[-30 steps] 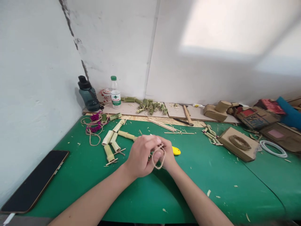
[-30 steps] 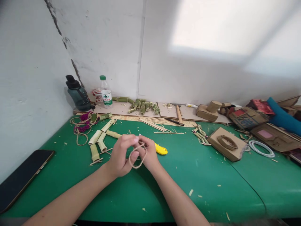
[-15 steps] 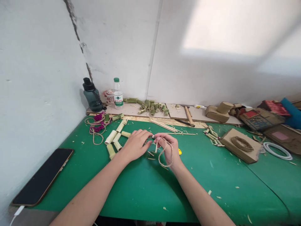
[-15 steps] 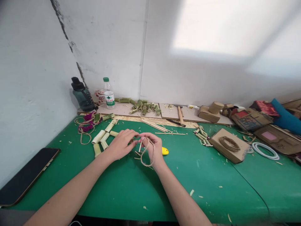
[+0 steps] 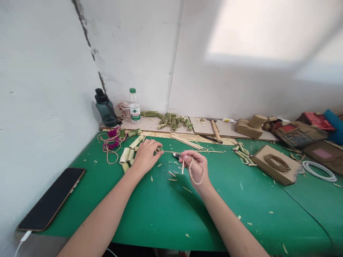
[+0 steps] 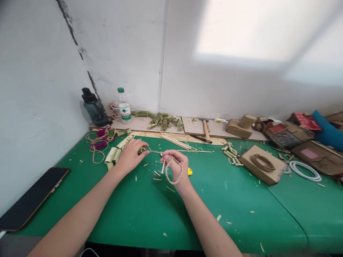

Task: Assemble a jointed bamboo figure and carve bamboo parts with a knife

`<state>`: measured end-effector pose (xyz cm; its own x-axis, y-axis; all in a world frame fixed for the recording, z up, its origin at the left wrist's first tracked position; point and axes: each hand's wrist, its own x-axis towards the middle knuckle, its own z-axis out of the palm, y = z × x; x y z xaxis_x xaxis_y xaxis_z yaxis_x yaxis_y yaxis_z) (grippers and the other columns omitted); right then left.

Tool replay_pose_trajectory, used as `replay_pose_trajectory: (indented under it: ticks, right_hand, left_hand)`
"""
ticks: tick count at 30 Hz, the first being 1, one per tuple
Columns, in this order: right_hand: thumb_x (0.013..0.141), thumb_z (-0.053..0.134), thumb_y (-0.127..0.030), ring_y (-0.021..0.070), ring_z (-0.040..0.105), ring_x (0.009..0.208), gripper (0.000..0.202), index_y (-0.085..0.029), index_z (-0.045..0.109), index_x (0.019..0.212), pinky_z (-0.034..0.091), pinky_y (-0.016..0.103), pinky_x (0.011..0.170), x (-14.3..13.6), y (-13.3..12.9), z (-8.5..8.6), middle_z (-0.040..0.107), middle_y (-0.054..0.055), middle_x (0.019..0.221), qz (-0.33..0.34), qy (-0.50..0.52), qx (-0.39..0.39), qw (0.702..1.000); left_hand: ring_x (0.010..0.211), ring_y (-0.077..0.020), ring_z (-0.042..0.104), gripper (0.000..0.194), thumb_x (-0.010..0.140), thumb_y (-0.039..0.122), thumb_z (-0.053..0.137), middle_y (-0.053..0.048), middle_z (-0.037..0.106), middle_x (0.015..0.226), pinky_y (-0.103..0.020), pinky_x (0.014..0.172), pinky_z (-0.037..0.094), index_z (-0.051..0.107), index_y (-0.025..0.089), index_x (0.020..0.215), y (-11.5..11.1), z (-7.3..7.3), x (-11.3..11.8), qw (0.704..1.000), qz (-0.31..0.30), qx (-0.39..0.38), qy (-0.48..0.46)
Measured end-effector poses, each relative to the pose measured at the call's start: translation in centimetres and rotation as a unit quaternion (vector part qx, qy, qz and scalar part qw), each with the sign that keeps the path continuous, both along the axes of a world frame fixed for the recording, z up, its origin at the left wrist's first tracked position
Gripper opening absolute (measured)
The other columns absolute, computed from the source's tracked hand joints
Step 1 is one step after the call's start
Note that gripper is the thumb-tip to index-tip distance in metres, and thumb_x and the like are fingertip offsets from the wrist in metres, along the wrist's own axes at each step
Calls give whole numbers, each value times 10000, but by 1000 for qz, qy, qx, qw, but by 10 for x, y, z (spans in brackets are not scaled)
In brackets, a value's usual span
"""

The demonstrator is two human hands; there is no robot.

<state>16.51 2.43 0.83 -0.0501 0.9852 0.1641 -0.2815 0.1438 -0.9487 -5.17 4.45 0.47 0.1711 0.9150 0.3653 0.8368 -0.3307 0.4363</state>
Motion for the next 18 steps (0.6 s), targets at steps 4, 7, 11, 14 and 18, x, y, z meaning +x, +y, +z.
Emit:
replay_pose_trajectory:
  ticks: [4,7,11,14,18]
  right_hand:
    - [698,865,-398,136,569,568,214,-214,770,755,423,247,523,2,-2,7,681,20,633,37,47,-24,998]
    - [690,886,-368,127,570,575,200,-218,772,758,405,233,522,5,-4,11,675,16,635,86,72,-50,992]
    - [719,870,-324,105,510,541,155,-218,759,746,353,225,509,13,-4,14,620,0,598,178,124,-43,975]
    - [751,838,-292,78,383,470,135,-222,725,728,285,227,476,20,-3,17,543,-28,554,254,174,-33,951]
    - [764,808,-245,66,249,432,144,-221,676,713,243,228,444,29,-2,21,480,-55,532,278,223,-29,934]
  left_hand:
    - [1127,-275,552,285,948,463,666,-58,657,1159,-424,940,424,686,253,1140,-3,-4,4,998,2,-55,31]
    - [1116,-272,551,295,945,514,658,-52,645,1169,-430,957,408,682,244,1060,-8,-4,7,994,3,-80,71]
    - [1085,-283,558,393,945,602,615,-67,659,1095,-448,954,388,643,210,971,-11,-1,8,988,19,-82,127]
    - [1054,-280,569,398,956,600,598,-73,666,1080,-447,933,384,626,203,951,-11,1,8,984,27,-85,154]
    - [1048,-266,576,282,979,494,611,-56,664,1093,-440,930,379,624,213,991,-13,2,8,985,6,-81,155]
